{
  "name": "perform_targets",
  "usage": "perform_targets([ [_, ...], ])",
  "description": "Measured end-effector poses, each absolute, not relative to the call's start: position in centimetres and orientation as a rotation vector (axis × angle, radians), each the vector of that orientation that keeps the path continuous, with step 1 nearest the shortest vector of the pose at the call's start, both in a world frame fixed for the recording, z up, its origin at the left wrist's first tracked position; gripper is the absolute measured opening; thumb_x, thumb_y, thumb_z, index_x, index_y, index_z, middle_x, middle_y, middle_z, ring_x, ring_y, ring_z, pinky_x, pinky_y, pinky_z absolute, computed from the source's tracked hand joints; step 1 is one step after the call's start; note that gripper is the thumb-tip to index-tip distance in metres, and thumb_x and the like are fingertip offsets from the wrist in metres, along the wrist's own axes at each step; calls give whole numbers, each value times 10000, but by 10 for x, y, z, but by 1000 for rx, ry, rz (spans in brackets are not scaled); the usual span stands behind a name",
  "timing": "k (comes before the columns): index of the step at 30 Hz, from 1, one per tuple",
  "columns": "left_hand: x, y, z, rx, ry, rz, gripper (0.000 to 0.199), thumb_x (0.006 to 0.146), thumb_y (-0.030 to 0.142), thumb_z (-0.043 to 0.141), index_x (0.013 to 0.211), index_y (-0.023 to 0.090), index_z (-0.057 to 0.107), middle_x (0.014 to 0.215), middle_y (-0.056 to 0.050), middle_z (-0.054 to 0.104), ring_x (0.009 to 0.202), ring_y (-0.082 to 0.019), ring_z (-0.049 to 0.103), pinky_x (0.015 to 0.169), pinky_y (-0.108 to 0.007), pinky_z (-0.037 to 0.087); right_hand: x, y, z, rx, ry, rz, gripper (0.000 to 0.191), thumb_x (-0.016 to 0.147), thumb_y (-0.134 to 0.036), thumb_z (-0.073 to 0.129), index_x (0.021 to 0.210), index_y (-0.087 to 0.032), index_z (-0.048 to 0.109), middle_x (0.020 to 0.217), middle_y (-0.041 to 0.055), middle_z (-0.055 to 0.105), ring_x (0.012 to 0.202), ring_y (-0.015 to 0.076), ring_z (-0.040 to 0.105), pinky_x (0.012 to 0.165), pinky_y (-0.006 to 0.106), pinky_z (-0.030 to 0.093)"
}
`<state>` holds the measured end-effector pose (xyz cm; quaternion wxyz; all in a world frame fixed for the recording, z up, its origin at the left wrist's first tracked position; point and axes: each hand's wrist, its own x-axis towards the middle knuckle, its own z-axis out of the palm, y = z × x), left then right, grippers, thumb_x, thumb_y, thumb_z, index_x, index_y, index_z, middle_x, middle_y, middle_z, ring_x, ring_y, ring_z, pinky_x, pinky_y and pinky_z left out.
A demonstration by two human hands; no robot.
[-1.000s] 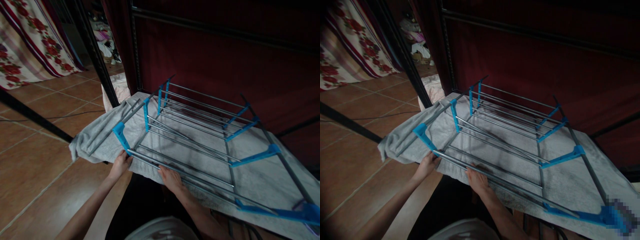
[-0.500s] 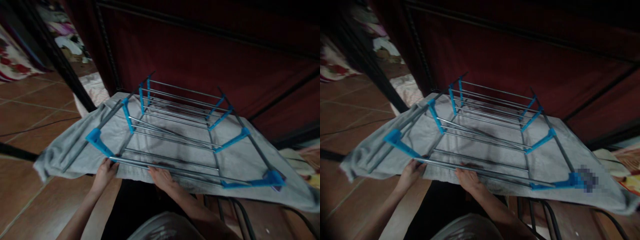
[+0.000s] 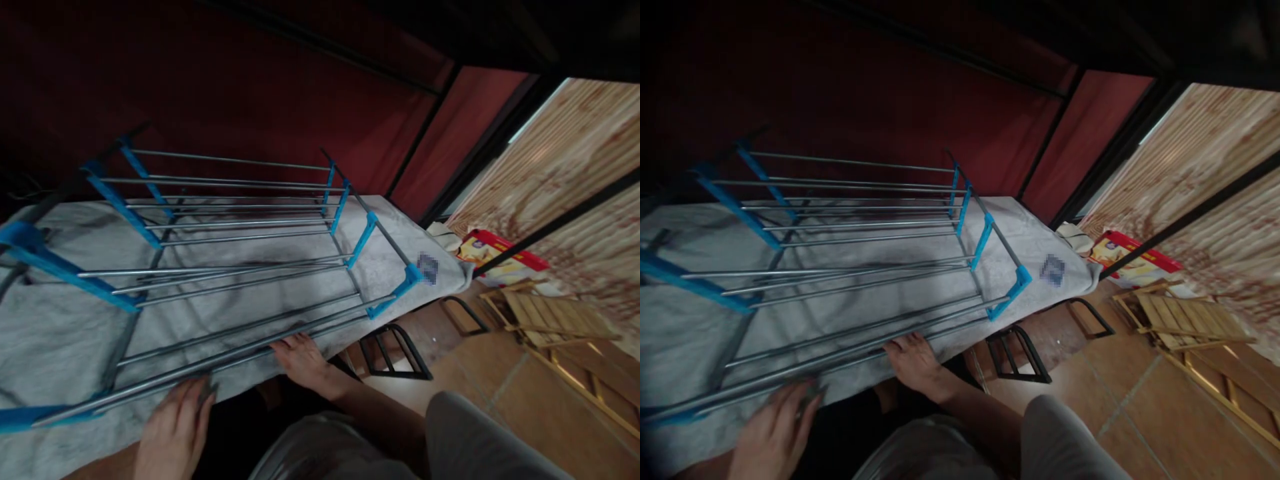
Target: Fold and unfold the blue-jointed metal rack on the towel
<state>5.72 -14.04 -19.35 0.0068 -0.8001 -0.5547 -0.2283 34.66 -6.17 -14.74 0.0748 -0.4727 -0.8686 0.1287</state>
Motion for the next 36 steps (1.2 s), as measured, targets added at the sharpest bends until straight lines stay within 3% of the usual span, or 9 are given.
perform_targets([
  [4, 117, -91, -179, -2562, -1546, -565, 422, 990, 355, 400, 1314, 178, 604, 1203, -165, 700, 1100, -339, 654, 973, -493, 506, 375, -73, -150, -1431, -2440, 416, 349, 1003, -199, 468, 1333, -222, 579, 1271, 102, 619, 1204, 234, 541, 1071, 413, 431],
  [9, 124, -62, -191, -2669, -1425, -439, 390, 993, 302, 395, 1212, 203, 703, 1093, -119, 763, 901, -288, 729, 825, -412, 569, 451, -102, -165, -1689, -1774, 399, 276, 972, -195, 386, 1110, -196, 626, 1094, 113, 620, 1094, 229, 581, 991, 390, 483],
  [13, 118, -59, -195, -2720, -1414, -536, 398, 996, 350, 390, 1160, 218, 728, 1050, -95, 780, 864, -276, 747, 759, -385, 589, 514, -104, -166, -1930, -1216, 270, 384, 922, -246, 375, 1262, -159, 529, 1159, 151, 601, 1125, 252, 575, 1004, 429, 479],
  [16, 120, -58, -189, -2780, -1448, -577, 404, 986, 367, 394, 1155, 223, 731, 1057, -97, 783, 858, -271, 754, 755, -375, 597, 533, -89, -160, -1954, -1247, 421, 482, 889, -237, 372, 1346, -176, 513, 1218, 128, 642, 1153, 238, 598, 1011, 409, 477],
  [24, 120, -55, -184, -2746, -1323, -664, 420, 1008, 388, 357, 1120, 241, 734, 1037, -71, 788, 870, -260, 751, 766, -365, 581, 533, -73, -161, -2018, -1191, 473, 350, 860, -284, 422, 1112, -196, 648, 1037, 88, 728, 972, 236, 673, 926, 364, 508],
  [29, 117, -60, -187, -2743, -1311, -650, 449, 1021, 377, 319, 1103, 240, 739, 1046, -66, 781, 923, -266, 736, 836, -395, 564, 534, -72, -164, -2032, -1199, 498, 326, 871, -295, 439, 1099, -186, 646, 1063, 102, 732, 1001, 238, 676, 927, 363, 509],
  [36, 114, -63, -187, -2699, -1326, -654, 436, 1023, 380, 341, 1090, 221, 741, 1027, -70, 775, 910, -266, 727, 809, -399, 558, 535, -76, -167, -1964, -1217, 512, 336, 868, -301, 459, 1127, -185, 640, 1116, 103, 725, 1060, 242, 665, 974, 377, 492],
])
